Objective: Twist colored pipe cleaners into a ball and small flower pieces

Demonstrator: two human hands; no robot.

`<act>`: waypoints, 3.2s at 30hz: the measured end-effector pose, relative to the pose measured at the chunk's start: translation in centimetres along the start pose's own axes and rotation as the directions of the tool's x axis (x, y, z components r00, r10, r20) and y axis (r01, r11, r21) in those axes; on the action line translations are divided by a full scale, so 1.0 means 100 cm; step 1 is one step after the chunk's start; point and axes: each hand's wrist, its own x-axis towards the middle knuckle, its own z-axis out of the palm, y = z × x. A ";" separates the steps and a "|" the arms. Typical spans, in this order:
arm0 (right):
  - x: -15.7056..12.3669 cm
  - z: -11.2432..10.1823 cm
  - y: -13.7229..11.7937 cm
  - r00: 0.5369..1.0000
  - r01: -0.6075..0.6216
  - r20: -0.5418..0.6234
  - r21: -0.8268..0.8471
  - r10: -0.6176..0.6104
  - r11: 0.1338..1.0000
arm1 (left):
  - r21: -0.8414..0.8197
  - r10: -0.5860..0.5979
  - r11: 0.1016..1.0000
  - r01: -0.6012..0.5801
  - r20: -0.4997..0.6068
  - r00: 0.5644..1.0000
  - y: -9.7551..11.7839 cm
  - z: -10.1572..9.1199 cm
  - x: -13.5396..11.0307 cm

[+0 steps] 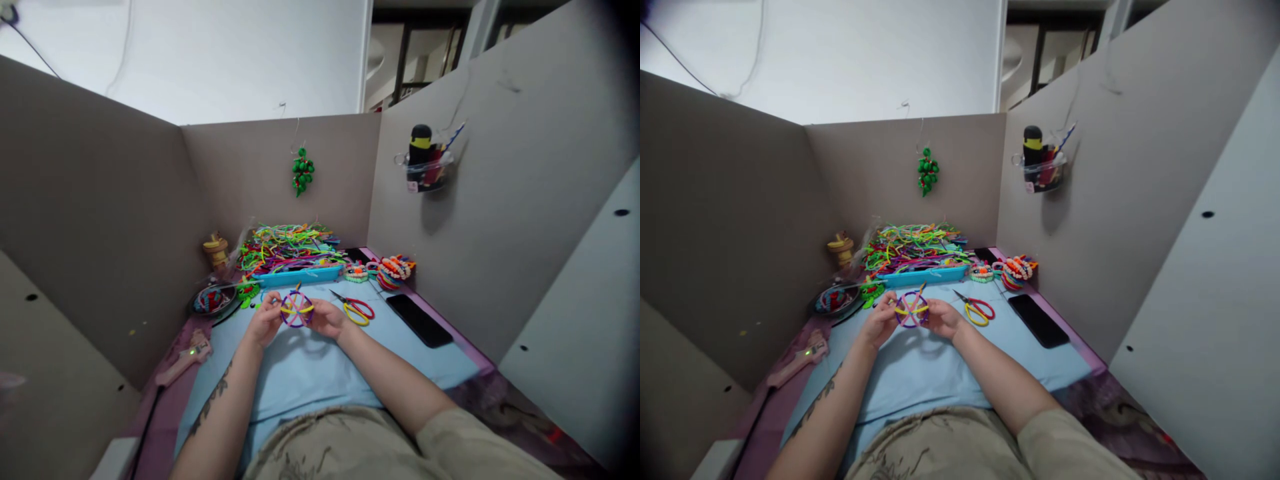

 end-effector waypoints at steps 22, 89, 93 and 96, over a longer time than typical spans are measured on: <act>0.002 0.005 0.001 0.996 0.026 -0.086 -0.056 -0.031 0.998 | 0.027 -0.173 0.984 0.174 -0.034 0.984 -0.001 -0.003 0.001; 0.008 0.007 0.003 0.956 -0.172 -0.247 -0.030 0.159 0.985 | 0.091 -0.264 0.956 0.280 -0.156 0.952 -0.023 -0.003 0.007; 0.009 0.003 0.005 0.950 -0.064 -0.309 -0.100 0.030 0.993 | -0.086 -0.244 0.970 0.228 -0.368 0.897 -0.022 -0.014 0.017; 0.009 0.001 0.008 0.958 -0.043 -0.288 -0.167 -0.007 0.985 | -0.245 -0.282 0.951 0.188 -0.441 0.852 -0.018 -0.018 0.020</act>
